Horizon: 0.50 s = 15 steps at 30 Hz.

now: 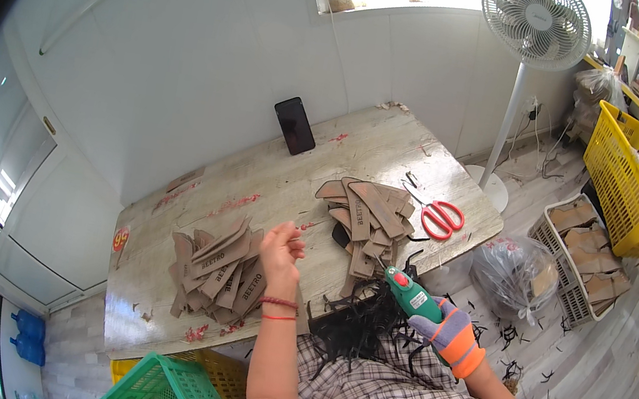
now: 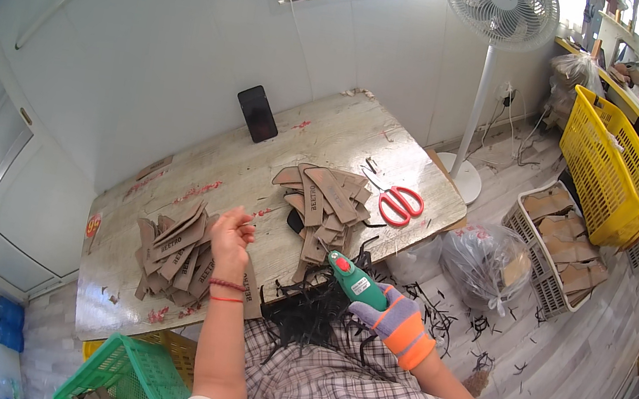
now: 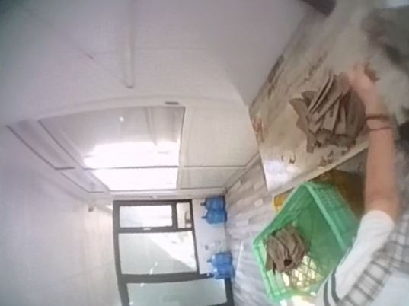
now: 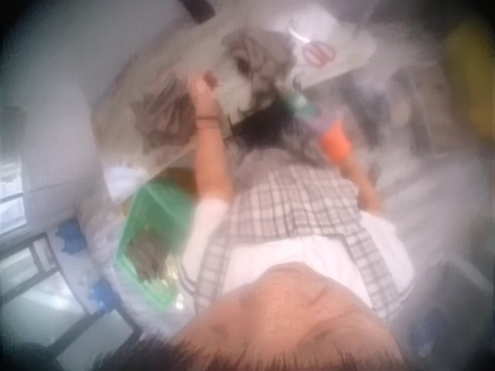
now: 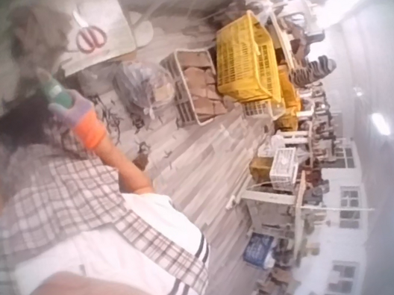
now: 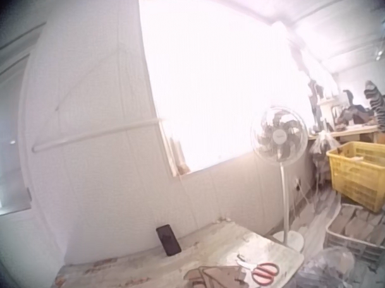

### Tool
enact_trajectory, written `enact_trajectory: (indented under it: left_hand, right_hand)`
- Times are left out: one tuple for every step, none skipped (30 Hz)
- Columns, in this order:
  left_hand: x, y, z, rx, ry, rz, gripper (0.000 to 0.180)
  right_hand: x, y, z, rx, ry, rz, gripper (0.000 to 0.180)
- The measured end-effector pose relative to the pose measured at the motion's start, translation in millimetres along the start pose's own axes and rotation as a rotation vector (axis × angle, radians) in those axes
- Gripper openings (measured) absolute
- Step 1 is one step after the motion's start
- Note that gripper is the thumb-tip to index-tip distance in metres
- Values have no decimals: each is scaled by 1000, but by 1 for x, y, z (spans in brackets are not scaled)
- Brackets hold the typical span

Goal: The person uses a handheld rotary tool to grind the edges of small cardboard pieces. They pick up each piece from a pile on the table, hold it with the left hand, and apply the tool with the right hand, then place the piece back on the table. The process is repeated continuously.

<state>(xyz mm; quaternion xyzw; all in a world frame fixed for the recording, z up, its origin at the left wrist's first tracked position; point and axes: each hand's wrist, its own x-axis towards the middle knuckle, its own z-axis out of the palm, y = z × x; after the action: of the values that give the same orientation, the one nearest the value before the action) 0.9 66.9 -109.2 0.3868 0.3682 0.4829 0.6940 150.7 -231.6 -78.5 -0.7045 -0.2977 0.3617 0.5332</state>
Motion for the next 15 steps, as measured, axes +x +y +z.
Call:
enact_trajectory:
  left_hand:
    - [8, -14, 14, 161, 22, 29, 17]
    - [20, -28, 30, 321, 46, 56, 20]
    - [43, -50, 38, 478, 49, 213, 23]
    - [61, -68, 49, 634, 50, 367, 27]
    - [65, -73, 70, 762, 71, 389, 32]
    - [63, -72, 92, 890, 95, 416, 36]
    - [58, -69, 108, 1020, 110, 413, 43]
    - [60, -72, 112, 1104, 120, 436, 45]
    - [63, -73, 113, 1079, 135, 389, 41]
    - [66, -73, 113, 1053, 150, 342, 38]
    - [82, -85, 101, 977, 103, 288, 32]
    - [108, -102, 75, 905, 72, 236, 25]
    - [121, -113, 59, 836, 33, 181, 19]
    - [84, -95, 83, 623, 26, 139, 15]
    - [74, -88, 72, 522, 13, 41, 19]
  right_hand:
    - [2, 4, 0, -24, 3, 1, 47]
    - [4, 7, 0, -51, 5, 2, 47]
    - [3, 6, 0, -47, 12, -10, 47]
    - [3, 6, -1, -52, 9, 3, 47]
    - [4, 7, -3, -53, 19, 21, 47]
    - [4, 8, -5, -53, 27, 35, 47]
    - [6, 22, -6, -26, 40, -30, 48]
    - [6, 24, -7, -44, 41, -22, 49]
    - [6, 24, -7, -64, 41, -16, 49]
    - [7, 23, -7, -84, 39, -9, 49]
    - [7, 23, -7, -86, 46, -22, 48]
    - [7, 22, -4, -85, 29, -13, 48]
    - [8, 19, -3, -81, 18, 3, 48]
    - [9, 20, -8, -74, 48, 40, 48]
    - [7, 13, -6, -50, 42, 48, 47]
